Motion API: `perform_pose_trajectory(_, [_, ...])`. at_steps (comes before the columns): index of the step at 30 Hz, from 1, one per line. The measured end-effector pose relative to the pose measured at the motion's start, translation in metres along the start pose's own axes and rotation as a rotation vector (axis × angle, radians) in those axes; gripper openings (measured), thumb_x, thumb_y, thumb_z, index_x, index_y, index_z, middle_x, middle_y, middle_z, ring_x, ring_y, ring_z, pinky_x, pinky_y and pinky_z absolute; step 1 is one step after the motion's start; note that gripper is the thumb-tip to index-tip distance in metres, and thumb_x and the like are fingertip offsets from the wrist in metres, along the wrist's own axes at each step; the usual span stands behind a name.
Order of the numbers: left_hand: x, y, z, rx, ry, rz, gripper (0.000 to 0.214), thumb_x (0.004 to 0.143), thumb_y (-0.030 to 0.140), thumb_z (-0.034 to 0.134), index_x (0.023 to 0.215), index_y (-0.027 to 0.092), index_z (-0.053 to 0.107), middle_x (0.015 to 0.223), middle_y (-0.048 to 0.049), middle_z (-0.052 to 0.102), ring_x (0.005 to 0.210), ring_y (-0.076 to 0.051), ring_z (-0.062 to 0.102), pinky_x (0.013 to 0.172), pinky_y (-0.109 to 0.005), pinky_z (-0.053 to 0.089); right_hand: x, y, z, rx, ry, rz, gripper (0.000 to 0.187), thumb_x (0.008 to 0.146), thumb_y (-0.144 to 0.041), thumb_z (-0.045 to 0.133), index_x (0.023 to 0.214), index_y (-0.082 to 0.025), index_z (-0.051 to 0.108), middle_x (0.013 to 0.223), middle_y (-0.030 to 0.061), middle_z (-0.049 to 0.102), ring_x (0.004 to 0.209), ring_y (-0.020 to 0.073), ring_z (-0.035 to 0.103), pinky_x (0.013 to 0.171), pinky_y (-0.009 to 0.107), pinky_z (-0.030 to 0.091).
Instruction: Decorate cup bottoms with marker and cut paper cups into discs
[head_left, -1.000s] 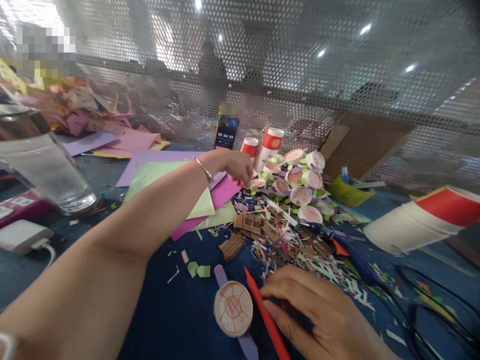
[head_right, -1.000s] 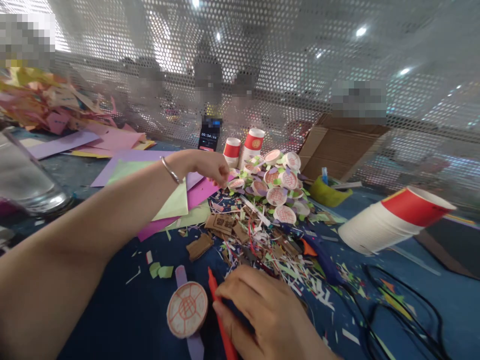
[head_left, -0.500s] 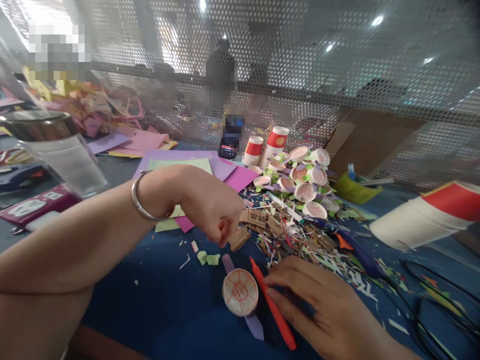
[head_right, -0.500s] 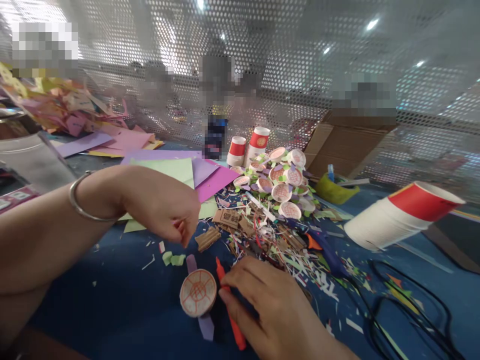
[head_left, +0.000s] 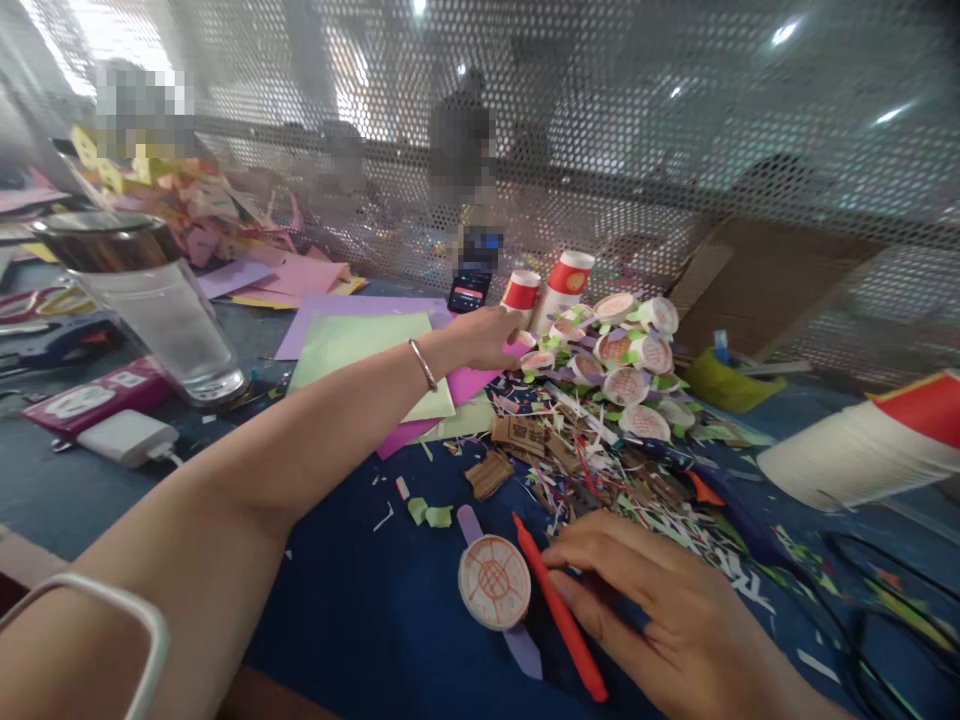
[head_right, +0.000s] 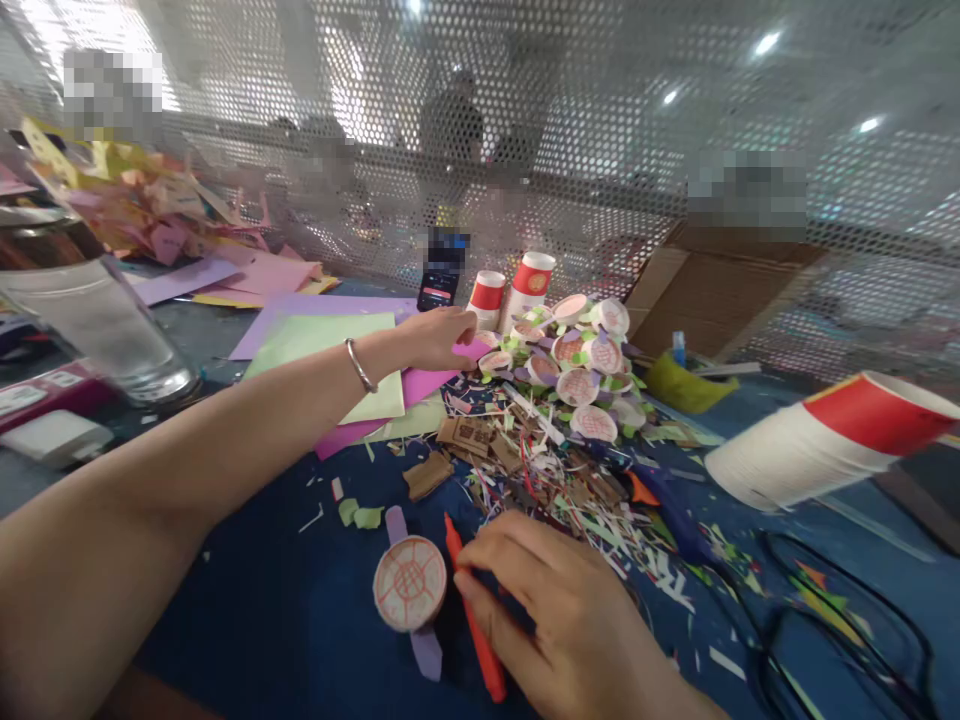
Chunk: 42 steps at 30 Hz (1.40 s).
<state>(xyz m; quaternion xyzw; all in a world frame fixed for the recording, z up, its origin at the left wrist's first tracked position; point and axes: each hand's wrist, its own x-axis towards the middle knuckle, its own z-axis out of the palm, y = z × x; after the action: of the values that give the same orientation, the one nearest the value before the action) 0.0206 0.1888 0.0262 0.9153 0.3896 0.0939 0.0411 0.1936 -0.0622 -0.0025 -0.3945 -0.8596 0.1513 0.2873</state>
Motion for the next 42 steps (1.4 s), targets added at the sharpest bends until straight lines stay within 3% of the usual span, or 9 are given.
perform_pose_trajectory(4, [0.002, 0.000, 0.015, 0.022, -0.024, 0.008, 0.053, 0.076, 0.038, 0.069, 0.121, 0.012, 0.059, 0.112, -0.0168, 0.065, 0.095, -0.027, 0.059, 0.069, -0.033, 0.039, 0.000, 0.002, 0.000, -0.003, -0.010, -0.001, 0.015, 0.095, -0.011, 0.056, 0.100, -0.021, 0.067, 0.091, 0.0035, 0.070, 0.079, 0.0132, 0.068, 0.069, 0.024, 0.056])
perform_pose_trajectory(14, [-0.003, -0.013, 0.014, 0.056, -0.053, -0.069, 0.024, 0.074, 0.018, 0.063, 0.096, 0.014, 0.069, 0.094, -0.0131, 0.069, 0.079, -0.023, 0.059, 0.061, -0.031, 0.033, 0.002, -0.001, -0.001, -0.006, 0.014, 0.004, 0.016, 0.094, -0.011, 0.058, 0.100, -0.020, 0.069, 0.091, 0.0031, 0.071, 0.080, 0.0127, 0.068, 0.071, 0.024, 0.055])
perform_pose_trajectory(20, [-0.001, 0.005, 0.003, -0.064, -0.043, 0.063, 0.029, 0.081, 0.016, 0.056, 0.106, 0.016, 0.071, 0.104, -0.0082, 0.073, 0.089, -0.018, 0.062, 0.071, -0.028, 0.040, 0.002, -0.002, -0.002, 0.006, 0.026, -0.004, 0.016, 0.094, -0.010, 0.058, 0.100, -0.020, 0.069, 0.091, 0.0025, 0.071, 0.080, 0.0116, 0.068, 0.071, 0.022, 0.055])
perform_pose_trajectory(24, [-0.007, 0.011, -0.014, -0.126, -0.175, 0.132, 0.030, 0.077, 0.011, 0.058, 0.099, 0.016, 0.076, 0.100, -0.0057, 0.076, 0.086, -0.016, 0.064, 0.072, -0.025, 0.043, -0.002, -0.001, -0.004, -0.015, 0.039, -0.009, 0.015, 0.094, -0.011, 0.058, 0.099, -0.021, 0.069, 0.091, 0.0029, 0.072, 0.081, 0.0127, 0.068, 0.072, 0.024, 0.055])
perform_pose_trajectory(29, [-0.017, 0.008, -0.028, -0.178, -0.182, 0.119, 0.035, 0.076, 0.012, 0.057, 0.105, 0.012, 0.077, 0.098, -0.0090, 0.075, 0.083, -0.017, 0.064, 0.075, -0.029, 0.045, -0.006, 0.001, -0.005, -0.036, 0.033, -0.018, 0.014, 0.094, -0.011, 0.059, 0.099, -0.021, 0.069, 0.092, 0.0030, 0.071, 0.081, 0.0131, 0.068, 0.072, 0.024, 0.055])
perform_pose_trajectory(32, [-0.020, 0.016, -0.026, -0.213, -0.195, 0.173, 0.031, 0.078, 0.016, 0.059, 0.104, 0.014, 0.078, 0.098, -0.0080, 0.076, 0.084, -0.017, 0.064, 0.076, -0.029, 0.045, -0.006, -0.001, -0.006, -0.034, 0.010, -0.019, 0.014, 0.094, -0.011, 0.058, 0.099, -0.021, 0.068, 0.091, 0.0025, 0.071, 0.080, 0.0131, 0.067, 0.070, 0.024, 0.054])
perform_pose_trajectory(38, [-0.034, 0.044, -0.011, -0.125, -0.376, 0.294, 0.032, 0.082, 0.028, 0.064, 0.110, 0.017, 0.075, 0.112, -0.0094, 0.075, 0.092, -0.018, 0.064, 0.079, -0.028, 0.046, -0.007, -0.007, -0.006, -0.035, 0.010, -0.029, 0.015, 0.096, -0.012, 0.057, 0.096, -0.020, 0.069, 0.088, 0.0029, 0.070, 0.076, 0.0140, 0.065, 0.068, 0.026, 0.052])
perform_pose_trajectory(40, [-0.044, 0.047, -0.013, -0.127, -0.348, 0.310, 0.033, 0.083, 0.031, 0.065, 0.112, 0.017, 0.074, 0.114, -0.0101, 0.073, 0.096, -0.019, 0.064, 0.081, -0.028, 0.046, -0.008, -0.010, -0.005, -0.035, 0.010, -0.051, 0.014, 0.096, -0.012, 0.057, 0.096, -0.020, 0.069, 0.087, 0.0029, 0.070, 0.075, 0.0139, 0.064, 0.067, 0.026, 0.051])
perform_pose_trajectory(42, [-0.055, 0.048, -0.019, -0.144, -0.223, 0.289, 0.035, 0.084, 0.030, 0.063, 0.115, 0.016, 0.071, 0.117, -0.0102, 0.071, 0.100, -0.020, 0.064, 0.084, -0.029, 0.046, -0.009, -0.013, -0.004, -0.040, 0.002, -0.077, 0.014, 0.096, -0.012, 0.057, 0.095, -0.020, 0.069, 0.086, 0.0029, 0.070, 0.074, 0.0139, 0.064, 0.066, 0.025, 0.051])
